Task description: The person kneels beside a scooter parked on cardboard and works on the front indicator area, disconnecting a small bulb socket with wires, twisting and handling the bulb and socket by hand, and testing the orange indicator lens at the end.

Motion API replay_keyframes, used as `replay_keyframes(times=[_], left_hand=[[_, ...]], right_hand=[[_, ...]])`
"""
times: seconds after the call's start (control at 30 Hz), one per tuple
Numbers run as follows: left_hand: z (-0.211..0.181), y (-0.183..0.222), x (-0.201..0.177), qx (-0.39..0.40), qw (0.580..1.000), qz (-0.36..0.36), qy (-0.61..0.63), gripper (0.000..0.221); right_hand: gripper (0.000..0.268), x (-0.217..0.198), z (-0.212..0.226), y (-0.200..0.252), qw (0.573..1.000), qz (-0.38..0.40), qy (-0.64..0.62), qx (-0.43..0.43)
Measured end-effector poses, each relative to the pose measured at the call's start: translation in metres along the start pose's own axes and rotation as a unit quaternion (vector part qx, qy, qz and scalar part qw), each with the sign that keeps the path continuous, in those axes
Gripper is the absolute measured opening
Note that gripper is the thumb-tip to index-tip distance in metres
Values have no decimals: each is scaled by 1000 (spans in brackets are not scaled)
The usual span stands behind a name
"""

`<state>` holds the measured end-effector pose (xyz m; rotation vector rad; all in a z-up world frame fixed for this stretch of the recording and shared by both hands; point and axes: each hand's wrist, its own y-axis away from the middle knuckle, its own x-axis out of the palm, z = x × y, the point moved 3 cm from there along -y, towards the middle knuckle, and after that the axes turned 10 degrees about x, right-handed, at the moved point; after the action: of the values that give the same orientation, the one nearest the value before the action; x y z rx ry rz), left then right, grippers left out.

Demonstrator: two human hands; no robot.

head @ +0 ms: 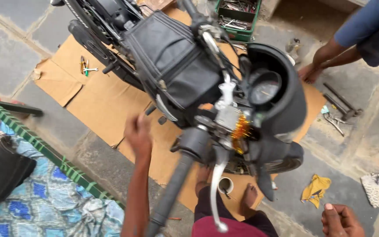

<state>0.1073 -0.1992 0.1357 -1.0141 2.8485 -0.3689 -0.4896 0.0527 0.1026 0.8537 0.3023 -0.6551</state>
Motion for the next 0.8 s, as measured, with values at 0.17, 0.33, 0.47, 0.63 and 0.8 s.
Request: replay_keyframes(times=[0.17,0.33,0.47,0.63,0.8], left_hand=[[-16,-122,129,188,943,264,-71,20],[64,-170,241,248,918,308,-18,45],[95,-181,271,224,921,304,-94,38],[86,-177,274,199,934,283,-93,34],[55,-167,264,259,931,222,-129,22]], right_hand=[[27,58,51,88,957,-77,222,-173],[26,84,68,152,896,-121,409,-122],[26,75,28,153,891,-157,421,-68],[26,58,14,162,877,-168,451,3],[29,62,36,172,872,-132,469,40]])
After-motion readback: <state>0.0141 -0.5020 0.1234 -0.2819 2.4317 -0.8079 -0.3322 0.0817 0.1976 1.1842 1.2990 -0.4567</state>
